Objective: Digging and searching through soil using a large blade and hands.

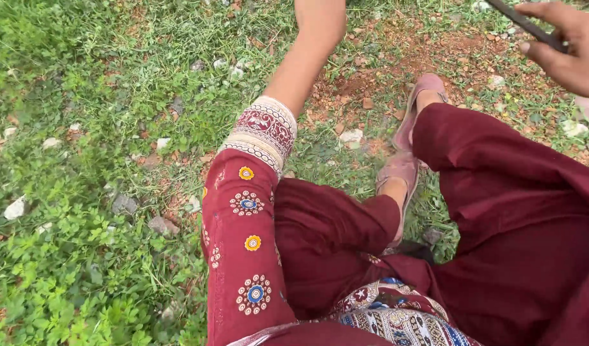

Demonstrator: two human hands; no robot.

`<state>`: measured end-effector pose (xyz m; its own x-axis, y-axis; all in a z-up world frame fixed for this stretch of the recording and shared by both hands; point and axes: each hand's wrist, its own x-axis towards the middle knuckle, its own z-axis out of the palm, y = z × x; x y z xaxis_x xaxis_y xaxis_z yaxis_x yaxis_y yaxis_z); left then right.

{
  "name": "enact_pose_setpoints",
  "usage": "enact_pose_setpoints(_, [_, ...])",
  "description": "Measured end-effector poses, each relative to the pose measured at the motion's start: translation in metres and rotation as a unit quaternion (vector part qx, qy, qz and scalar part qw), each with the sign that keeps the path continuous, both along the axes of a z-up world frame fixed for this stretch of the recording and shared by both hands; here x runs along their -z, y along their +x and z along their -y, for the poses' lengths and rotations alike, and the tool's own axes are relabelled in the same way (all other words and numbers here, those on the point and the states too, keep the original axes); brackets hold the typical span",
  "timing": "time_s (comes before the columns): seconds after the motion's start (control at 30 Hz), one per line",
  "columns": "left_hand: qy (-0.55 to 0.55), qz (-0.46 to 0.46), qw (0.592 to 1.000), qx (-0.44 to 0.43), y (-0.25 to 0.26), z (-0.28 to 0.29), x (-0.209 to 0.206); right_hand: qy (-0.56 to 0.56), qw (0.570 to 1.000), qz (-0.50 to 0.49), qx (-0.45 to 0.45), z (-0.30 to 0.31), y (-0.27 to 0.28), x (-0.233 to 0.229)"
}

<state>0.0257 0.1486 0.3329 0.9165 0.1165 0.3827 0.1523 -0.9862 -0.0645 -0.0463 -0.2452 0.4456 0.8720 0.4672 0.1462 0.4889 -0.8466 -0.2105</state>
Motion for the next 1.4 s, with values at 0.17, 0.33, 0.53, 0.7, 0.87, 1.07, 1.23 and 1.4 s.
enact_pose_setpoints(0.17, [-0.101,-0.074,0.991,-0.052,0.031,0.013,0.125,-0.299,0.951,0.049,-0.070,-0.062,0.121,0.051])
enact_pose_setpoints(0.33, [-0.226,-0.164,0.957,-0.084,0.066,0.001,0.246,-0.281,0.943,0.148,-0.097,-0.122,0.316,0.214])
enact_pose_setpoints(0.53, [-0.268,-0.032,0.954,-0.133,0.121,0.030,0.332,-0.121,0.989,0.039,-0.074,-0.130,0.369,0.331])
enact_pose_setpoints(0.7, [-0.284,0.002,0.959,-0.015,0.097,0.110,0.333,-0.139,0.987,-0.042,-0.067,-0.087,0.325,0.326])
enact_pose_setpoints(0.87, [-0.284,0.024,0.958,-0.040,0.076,0.123,0.294,-0.138,0.988,-0.056,-0.026,-0.050,0.272,0.255])
enact_pose_setpoints(1.07, [-0.339,0.019,0.933,-0.116,0.071,0.108,0.199,-0.305,0.951,0.036,-0.039,-0.019,0.226,0.163])
enact_pose_setpoints(1.23, [-0.325,0.037,0.933,-0.153,0.039,0.110,0.170,-0.363,0.930,0.022,-0.055,-0.015,0.171,0.097])
enact_pose_setpoints(1.4, [-0.402,-0.065,0.892,-0.198,0.019,0.120,0.166,-0.376,0.917,0.102,-0.082,-0.005,0.157,0.084])
